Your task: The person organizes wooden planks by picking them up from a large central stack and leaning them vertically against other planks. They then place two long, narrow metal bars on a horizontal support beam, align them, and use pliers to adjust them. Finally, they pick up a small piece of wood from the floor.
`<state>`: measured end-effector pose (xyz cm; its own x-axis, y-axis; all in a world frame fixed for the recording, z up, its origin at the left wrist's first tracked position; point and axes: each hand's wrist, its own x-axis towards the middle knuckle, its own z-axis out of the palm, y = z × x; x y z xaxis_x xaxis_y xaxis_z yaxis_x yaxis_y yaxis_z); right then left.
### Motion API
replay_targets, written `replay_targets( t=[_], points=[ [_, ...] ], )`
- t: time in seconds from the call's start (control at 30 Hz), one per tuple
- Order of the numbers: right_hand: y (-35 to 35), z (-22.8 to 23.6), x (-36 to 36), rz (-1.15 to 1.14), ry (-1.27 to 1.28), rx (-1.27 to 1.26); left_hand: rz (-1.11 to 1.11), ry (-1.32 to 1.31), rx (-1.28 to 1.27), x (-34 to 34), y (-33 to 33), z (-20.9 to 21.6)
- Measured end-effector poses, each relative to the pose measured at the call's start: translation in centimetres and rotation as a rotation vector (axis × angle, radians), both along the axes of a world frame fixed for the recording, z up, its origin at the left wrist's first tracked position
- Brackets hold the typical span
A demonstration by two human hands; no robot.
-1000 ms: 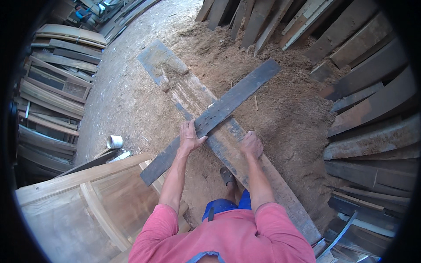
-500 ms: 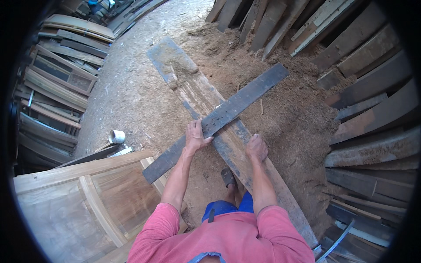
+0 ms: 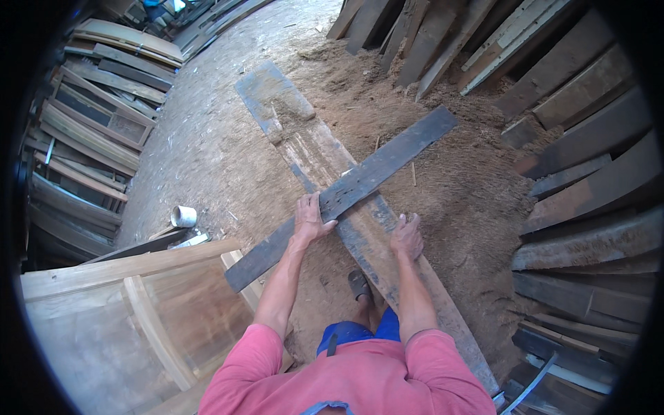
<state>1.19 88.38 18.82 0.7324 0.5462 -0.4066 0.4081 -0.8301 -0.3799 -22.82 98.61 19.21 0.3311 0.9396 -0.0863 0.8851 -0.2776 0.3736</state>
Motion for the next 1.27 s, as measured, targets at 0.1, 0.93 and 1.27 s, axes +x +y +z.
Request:
replay_targets(
  t=[0.1,0.93,1.27],
  points=[
    [0.1,-0.6,0.4,-0.021,0.025,-0.013,0.006,0.002,0.0,0.2,0.0,0.4],
    [-0.2,-1.0,1.8,0.012,0.12,-0.082,-0.071,0.03,0.023,-0.2,-0.4,-0.6],
    [-9.7,-0.4,6.2,-0.038,0.079,0.173,-0.124,0.025,-0.178,4.0,1.3,0.2]
  ],
)
